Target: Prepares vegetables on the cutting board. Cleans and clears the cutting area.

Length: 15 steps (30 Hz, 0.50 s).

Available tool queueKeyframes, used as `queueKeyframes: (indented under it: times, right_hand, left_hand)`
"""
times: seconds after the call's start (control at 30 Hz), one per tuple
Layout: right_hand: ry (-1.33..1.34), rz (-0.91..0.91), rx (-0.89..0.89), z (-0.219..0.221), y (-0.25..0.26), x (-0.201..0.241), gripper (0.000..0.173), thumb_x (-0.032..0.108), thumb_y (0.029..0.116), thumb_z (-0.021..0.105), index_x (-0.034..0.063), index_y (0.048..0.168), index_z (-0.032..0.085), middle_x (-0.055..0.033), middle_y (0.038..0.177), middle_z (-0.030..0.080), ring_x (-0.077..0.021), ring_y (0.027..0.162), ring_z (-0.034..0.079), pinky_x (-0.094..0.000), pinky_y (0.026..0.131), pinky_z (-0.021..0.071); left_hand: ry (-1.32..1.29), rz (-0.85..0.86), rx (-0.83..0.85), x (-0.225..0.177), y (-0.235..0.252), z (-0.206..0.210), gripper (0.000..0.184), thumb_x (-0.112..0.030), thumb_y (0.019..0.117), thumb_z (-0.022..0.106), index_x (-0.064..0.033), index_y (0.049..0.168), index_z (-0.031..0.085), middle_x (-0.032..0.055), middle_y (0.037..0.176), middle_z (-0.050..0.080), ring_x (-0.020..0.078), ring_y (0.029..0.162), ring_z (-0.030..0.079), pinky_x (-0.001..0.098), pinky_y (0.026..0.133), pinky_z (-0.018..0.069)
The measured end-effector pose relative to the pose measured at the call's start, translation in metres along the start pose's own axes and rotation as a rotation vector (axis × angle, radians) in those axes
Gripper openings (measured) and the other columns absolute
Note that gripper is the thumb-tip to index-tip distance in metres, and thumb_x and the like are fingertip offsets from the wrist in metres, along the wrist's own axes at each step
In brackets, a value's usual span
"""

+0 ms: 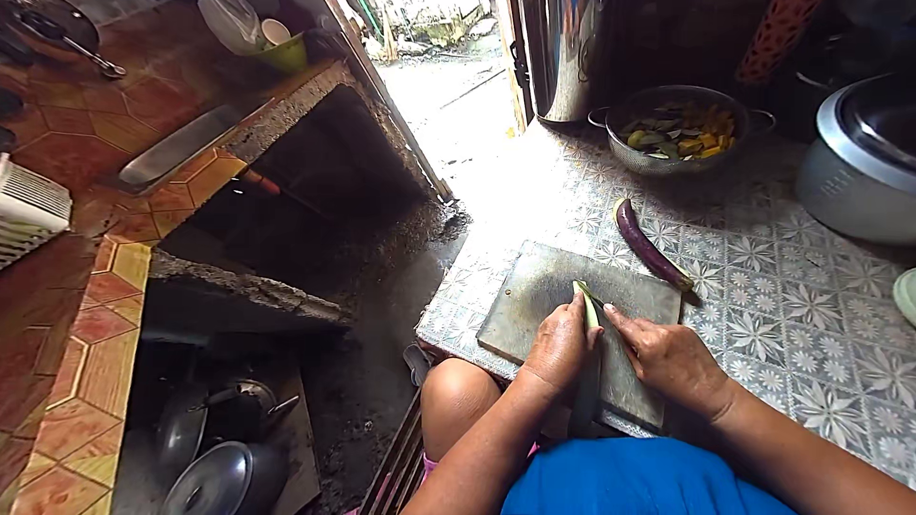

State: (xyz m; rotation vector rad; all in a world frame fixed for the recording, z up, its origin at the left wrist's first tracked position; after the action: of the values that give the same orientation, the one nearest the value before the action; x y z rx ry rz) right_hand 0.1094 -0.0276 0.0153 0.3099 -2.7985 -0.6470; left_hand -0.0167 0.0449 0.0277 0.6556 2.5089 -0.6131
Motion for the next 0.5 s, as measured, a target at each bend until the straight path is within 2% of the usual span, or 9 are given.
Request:
queueKeyframes:
  times: [0.1, 0.17, 0.3, 0.37, 0.5]
  right_hand:
    - [0.004, 0.034, 0.107, -0.003, 0.008, 0.002, 0.047, 0.003, 0.0849, 0.059, 0.0007, 0.131, 0.07, -0.0143, 0.072, 0.07, -0.0309, 0.055, 0.068, -0.044, 0.048, 0.0528]
    - [0.016, 0.079, 0.194, 0.002, 0.015, 0.003, 0.047, 0.002, 0.0885, 0.06, 0.0006, 0.135, 0.066, -0.0166, 0.077, 0.071, -0.0337, 0.061, 0.07, -0.0471, 0.054, 0.0549]
    - [-0.01, 0.09, 0.18, 0.016, 0.023, 0.006, 0.046, 0.005, 0.0916, 0.058, 0.0003, 0.137, 0.065, -0.0159, 0.075, 0.07, -0.0332, 0.06, 0.069, -0.0464, 0.054, 0.0541]
    - [-0.02, 0.078, 0.14, 0.017, 0.018, 0.006, 0.045, 0.005, 0.092, 0.057, 0.0, 0.135, 0.066, -0.0155, 0.071, 0.069, -0.0327, 0.056, 0.067, -0.0459, 0.051, 0.0529]
    - [-0.025, 0.076, 0.07, 0.007, 0.0, 0.006, 0.047, 0.003, 0.0859, 0.058, -0.0002, 0.132, 0.069, -0.0143, 0.071, 0.07, -0.0305, 0.052, 0.066, -0.0439, 0.047, 0.0522]
  left_hand:
    - [0.004, -0.008, 0.013, 0.0, 0.001, 0.0, 0.066, -0.027, 0.1035, 0.06, 0.0021, 0.157, 0.036, 0.0227, 0.128, 0.065, 0.0323, 0.119, 0.065, 0.0427, 0.107, 0.0473]
    - [0.0, -0.01, 0.025, 0.0, 0.001, 0.0, 0.066, -0.027, 0.1036, 0.06, 0.0011, 0.158, 0.035, 0.0226, 0.13, 0.064, 0.0322, 0.12, 0.064, 0.0426, 0.108, 0.0468]
    - [-0.01, -0.004, -0.005, 0.001, 0.001, 0.001, 0.064, -0.026, 0.103, 0.061, 0.0011, 0.156, 0.037, 0.0224, 0.129, 0.065, 0.0317, 0.12, 0.064, 0.0425, 0.109, 0.0466]
    - [-0.013, 0.005, -0.052, 0.003, -0.002, 0.002, 0.063, -0.026, 0.1024, 0.061, 0.0021, 0.155, 0.041, 0.0223, 0.124, 0.067, 0.0323, 0.116, 0.066, 0.043, 0.106, 0.0484]
    - [-0.021, 0.05, -0.14, 0.006, -0.007, 0.003, 0.059, -0.025, 0.1011, 0.063, 0.0049, 0.149, 0.048, 0.0232, 0.117, 0.069, 0.0339, 0.109, 0.068, 0.0433, 0.102, 0.0511]
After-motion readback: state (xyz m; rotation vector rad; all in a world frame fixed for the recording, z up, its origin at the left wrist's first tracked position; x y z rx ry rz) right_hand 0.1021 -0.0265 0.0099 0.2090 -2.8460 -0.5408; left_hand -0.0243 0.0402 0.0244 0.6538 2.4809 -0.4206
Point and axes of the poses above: each hand's wrist, its own y-axis towards the middle knuckle, its own z-axis out of the palm, x = y × z, the point moved 5 cm from there along y, towards the middle knuckle
